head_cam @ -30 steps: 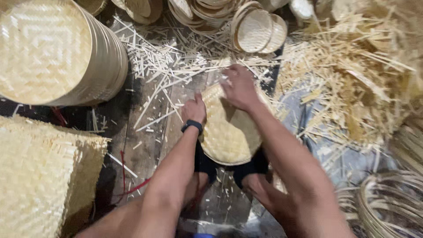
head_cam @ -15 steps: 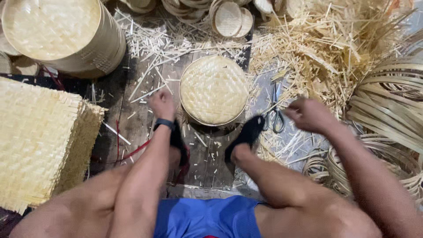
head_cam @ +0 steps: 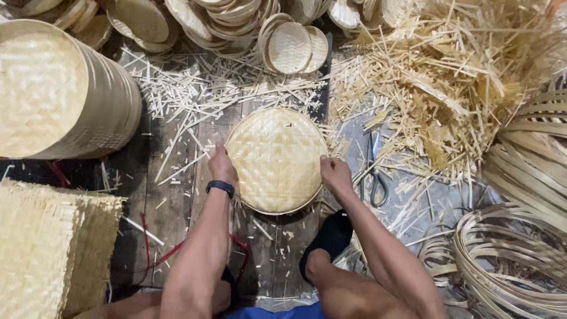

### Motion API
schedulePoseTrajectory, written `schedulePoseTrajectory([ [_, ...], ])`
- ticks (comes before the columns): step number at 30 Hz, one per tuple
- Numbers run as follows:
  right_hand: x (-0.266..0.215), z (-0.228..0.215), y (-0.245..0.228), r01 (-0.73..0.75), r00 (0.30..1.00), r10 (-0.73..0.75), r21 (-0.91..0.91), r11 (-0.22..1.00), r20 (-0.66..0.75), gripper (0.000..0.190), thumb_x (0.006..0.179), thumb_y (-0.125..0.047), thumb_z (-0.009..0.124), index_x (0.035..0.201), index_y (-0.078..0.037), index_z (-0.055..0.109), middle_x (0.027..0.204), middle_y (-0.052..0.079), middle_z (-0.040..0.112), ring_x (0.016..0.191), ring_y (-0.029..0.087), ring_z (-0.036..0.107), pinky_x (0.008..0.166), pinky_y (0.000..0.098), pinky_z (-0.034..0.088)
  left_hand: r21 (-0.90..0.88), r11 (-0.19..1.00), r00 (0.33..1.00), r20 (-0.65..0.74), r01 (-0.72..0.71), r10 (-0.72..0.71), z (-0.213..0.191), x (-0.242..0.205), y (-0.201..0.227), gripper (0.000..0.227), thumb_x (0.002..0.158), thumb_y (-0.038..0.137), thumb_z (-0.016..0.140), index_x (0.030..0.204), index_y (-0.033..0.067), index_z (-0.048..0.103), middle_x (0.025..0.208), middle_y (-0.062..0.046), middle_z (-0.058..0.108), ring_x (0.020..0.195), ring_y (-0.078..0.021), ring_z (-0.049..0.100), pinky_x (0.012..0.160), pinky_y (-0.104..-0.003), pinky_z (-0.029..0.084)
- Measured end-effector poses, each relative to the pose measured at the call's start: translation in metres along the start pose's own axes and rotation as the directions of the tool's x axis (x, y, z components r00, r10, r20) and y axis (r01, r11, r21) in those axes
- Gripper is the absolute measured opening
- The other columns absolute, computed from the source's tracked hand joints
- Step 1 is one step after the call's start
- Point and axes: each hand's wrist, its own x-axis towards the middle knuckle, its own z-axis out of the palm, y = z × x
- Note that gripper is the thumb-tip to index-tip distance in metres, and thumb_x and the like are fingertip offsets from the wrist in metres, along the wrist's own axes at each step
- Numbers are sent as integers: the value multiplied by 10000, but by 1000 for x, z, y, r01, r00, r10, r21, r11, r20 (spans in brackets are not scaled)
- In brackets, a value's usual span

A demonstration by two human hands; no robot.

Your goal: The person repeatedly assembles round bamboo trays by placing a circular bamboo frame onto a square woven mat, pressing it down, and trimming the excess mat material with scissors. The finished trays are stacked in a pile nearby.

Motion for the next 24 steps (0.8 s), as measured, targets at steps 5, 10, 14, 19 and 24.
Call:
schedulePoseTrajectory([
  [5, -11, -32, -1, 368, 895, -387, -122, 922, -220, 398, 1089, -359, 453, 1029, -39, 684, 1063, 189, 674, 1051, 374, 637, 920, 466, 499, -208, 890, 873, 199, -407, 446, -2, -79, 41, 406, 1040, 321, 476, 1137, -20, 675, 1100, -108, 722, 938, -182, 674, 855, -365, 556],
  [10, -42, -97, -42, 90, 995, -3, 892, 443, -99, 410, 977, -388, 506, 1113, -27, 646, 1107, 84, 661, 1066, 235, 634, 963, 406, 498, -499, 856, 863, 363, -137, 350, -21, -95, 85, 368, 1088, 399, 469, 1124, 59, 606, 978, -79, 688, 909, -209, 693, 864, -390, 582],
  [14, -34, -79, -37, -197, 978, 157, 843, 501, 136, 415, 966, -377, 532, 1179, -30, 613, 1128, 108, 666, 1089, 230, 632, 1001, 386, 474, -376, 926, 835, 522, 40, 176, -30, -75, 61, 422, 1180, 444, 553, 1446, 125, 626, 995, -35, 579, 932, -171, 581, 967, -342, 541],
  [19, -41, -30, 3, -28, 986, 82, 336, 942, -148, 477, 949, -331, 591, 1310, -20, 565, 1143, 142, 661, 1110, 257, 629, 1029, 392, 469, -160, 985, 871, 471, -71, 139, -33, -60, 8, 607, 1037, 453, 518, 1311, -75, 638, 1206, -190, 700, 1109, -279, 643, 1024, -412, 483],
  [24, -36, -29, -36, 431, 889, -442, -106, 896, -116, 594, 931, -284, 651, 1441, -10, 516, 1157, 175, 657, 1132, 284, 627, 1057, 398, 465, 611, 322, 586, 297, -723, 754, 12, -126, -32, 774, 879, 260, 726, 1480, -98, 392, 1534, -327, 390, 1440, -474, 340, 1205, -555, 254],
])
